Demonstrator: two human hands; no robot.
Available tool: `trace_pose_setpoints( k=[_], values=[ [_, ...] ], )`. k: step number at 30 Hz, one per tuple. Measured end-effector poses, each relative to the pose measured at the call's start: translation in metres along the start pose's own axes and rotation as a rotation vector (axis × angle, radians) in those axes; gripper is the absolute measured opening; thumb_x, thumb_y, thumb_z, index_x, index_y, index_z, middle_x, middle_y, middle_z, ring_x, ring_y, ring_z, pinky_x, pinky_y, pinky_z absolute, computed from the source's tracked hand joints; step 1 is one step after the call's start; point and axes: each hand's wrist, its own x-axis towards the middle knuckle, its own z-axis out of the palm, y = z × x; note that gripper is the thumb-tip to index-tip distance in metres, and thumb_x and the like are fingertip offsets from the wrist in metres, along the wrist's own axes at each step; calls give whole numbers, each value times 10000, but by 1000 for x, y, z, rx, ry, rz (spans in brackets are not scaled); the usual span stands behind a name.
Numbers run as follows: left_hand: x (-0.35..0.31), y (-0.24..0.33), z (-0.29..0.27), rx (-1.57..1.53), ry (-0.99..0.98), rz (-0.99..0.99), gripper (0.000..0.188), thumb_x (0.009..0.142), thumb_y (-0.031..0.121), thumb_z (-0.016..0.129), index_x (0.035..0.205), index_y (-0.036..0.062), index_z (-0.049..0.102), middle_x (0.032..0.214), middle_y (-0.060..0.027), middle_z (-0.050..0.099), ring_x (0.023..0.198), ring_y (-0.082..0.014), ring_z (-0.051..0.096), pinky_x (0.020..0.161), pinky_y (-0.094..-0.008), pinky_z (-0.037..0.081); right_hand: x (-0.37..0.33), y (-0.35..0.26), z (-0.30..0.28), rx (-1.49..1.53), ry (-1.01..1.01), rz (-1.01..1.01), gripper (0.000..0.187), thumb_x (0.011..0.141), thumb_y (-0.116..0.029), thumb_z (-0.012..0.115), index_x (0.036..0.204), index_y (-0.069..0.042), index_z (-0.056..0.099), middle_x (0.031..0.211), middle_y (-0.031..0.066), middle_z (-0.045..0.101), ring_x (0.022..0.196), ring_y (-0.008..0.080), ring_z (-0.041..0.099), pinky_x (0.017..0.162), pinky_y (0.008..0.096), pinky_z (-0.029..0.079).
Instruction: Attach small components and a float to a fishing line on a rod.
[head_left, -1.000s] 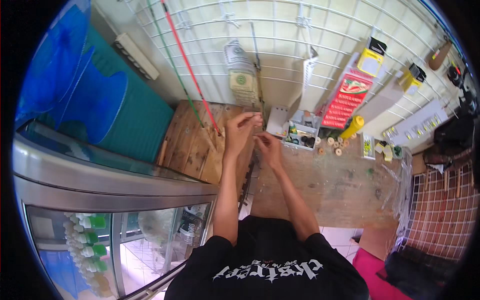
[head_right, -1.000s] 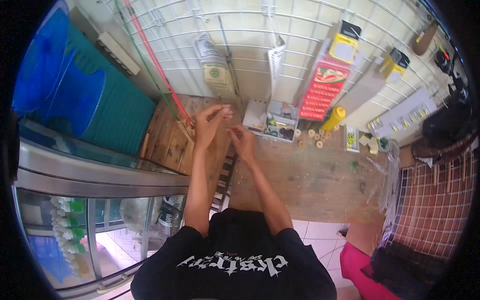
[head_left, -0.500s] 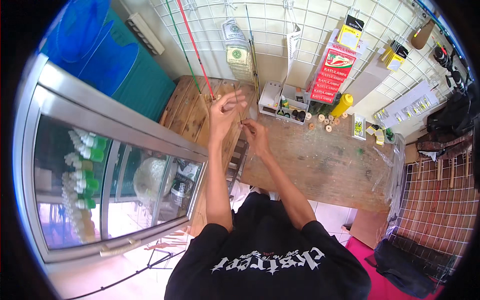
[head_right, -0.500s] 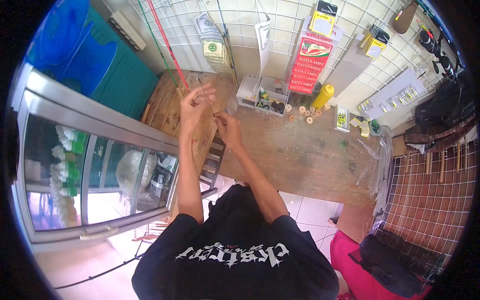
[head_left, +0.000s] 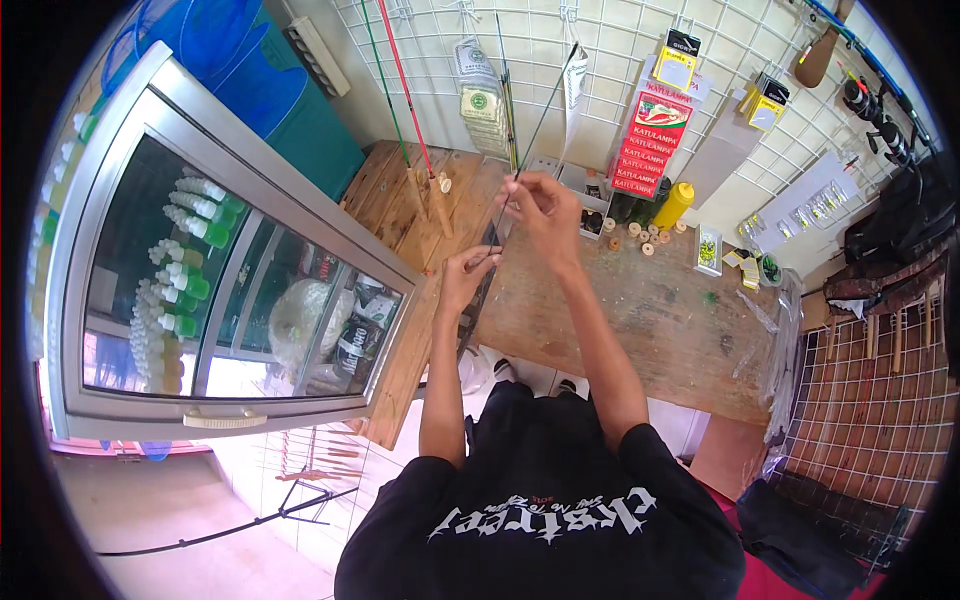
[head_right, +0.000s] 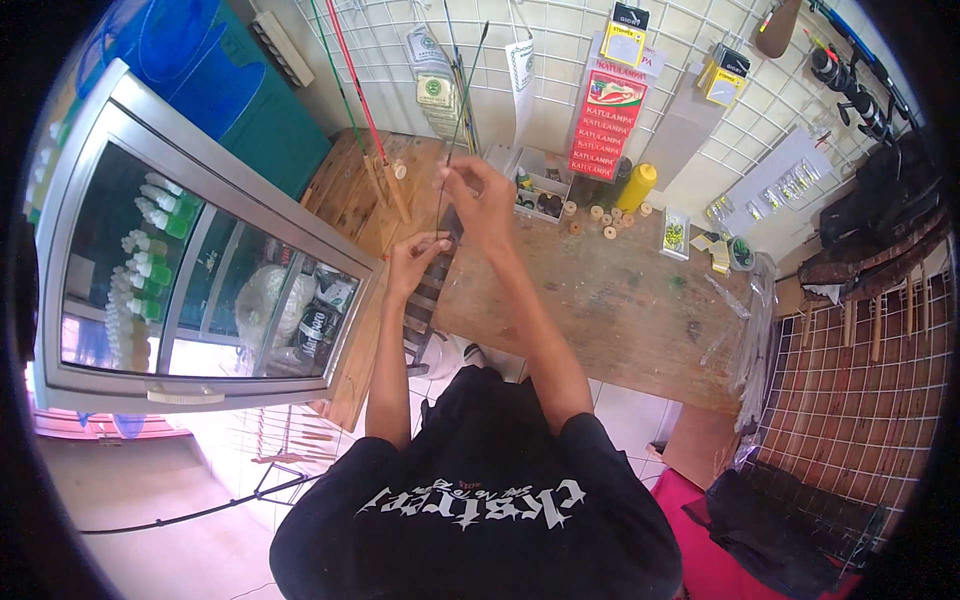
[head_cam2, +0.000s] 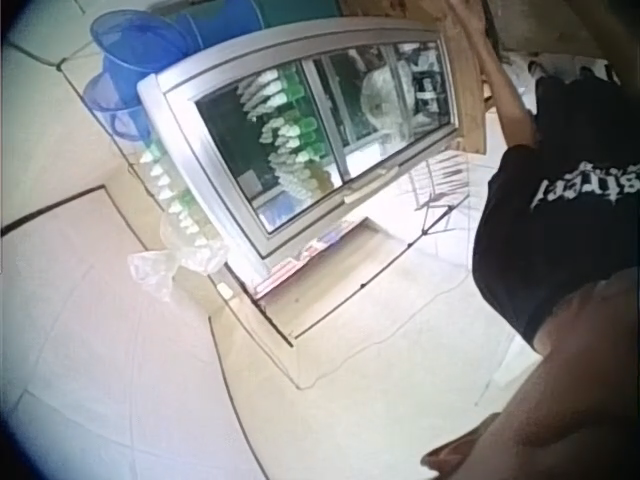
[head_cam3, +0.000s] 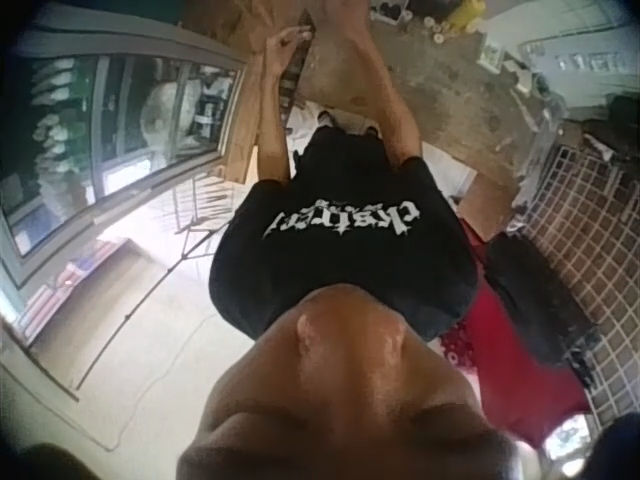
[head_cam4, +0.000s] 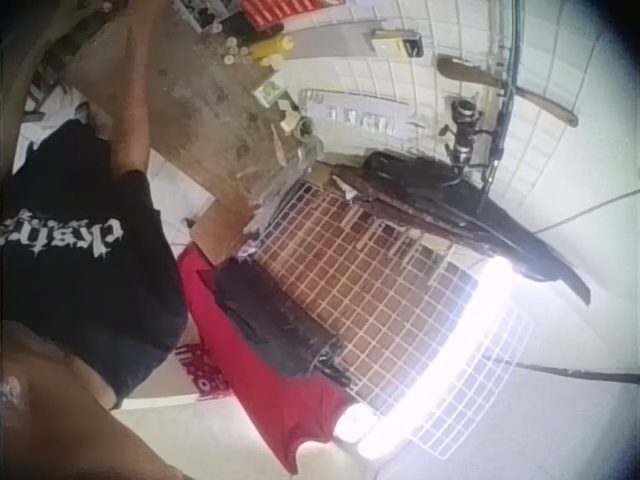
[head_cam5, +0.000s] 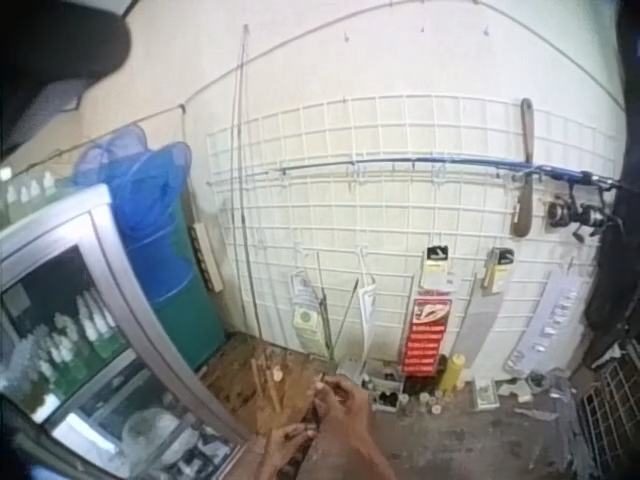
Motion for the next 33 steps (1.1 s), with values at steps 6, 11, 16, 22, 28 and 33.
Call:
trace_pose_setpoints(
  k=[6,11,16,22,28,33],
  values=[
    [-10,-18,2,-19,38,53,230,856,58,666,1075,-11,663,930,-57,701,853,-92,635,772,-229,480,7,-49,-19,60,16,-100,155,904,-49,586,992,76,609,912,124,663,818,174,667,754,313,587],
    [-18,-14,4,56,10,0,205,854,66,668,1039,-22,680,932,-56,699,833,-93,620,771,-228,470,9,-82,-37,95,84,-158,164,898,-44,592,1002,82,607,918,139,650,820,209,671,758,336,592],
    [-25,-3,8,179,55,126,210,856,83,664,1043,-9,692,859,-36,671,779,-93,583,724,-236,453,9,-92,-47,59,22,-205,274,890,-43,603,1150,37,569,985,158,645,876,215,665,799,336,574],
    [-34,28,11,172,102,177,212,854,67,658,1056,16,696,807,-41,623,735,-96,567,662,-230,435,-7,-58,-61,-63,-147,-111,457,887,-90,622,1310,-38,458,1114,142,616,986,169,606,824,297,504],
    [-45,49,12,201,171,234,221,847,43,660,1063,23,696,771,-35,592,704,-86,557,609,-222,419,-61,27,-58,-229,-327,88,501,863,-148,651,1313,-58,451,1116,130,599,994,195,591,837,321,482],
    [-44,82,24,107,217,287,228,856,57,663,1080,25,689,749,-19,561,672,-75,536,585,-212,401,-112,103,-45,-262,-511,65,468,862,-124,636,1287,-36,460,1098,155,599,997,224,599,856,351,478]
  ],
)
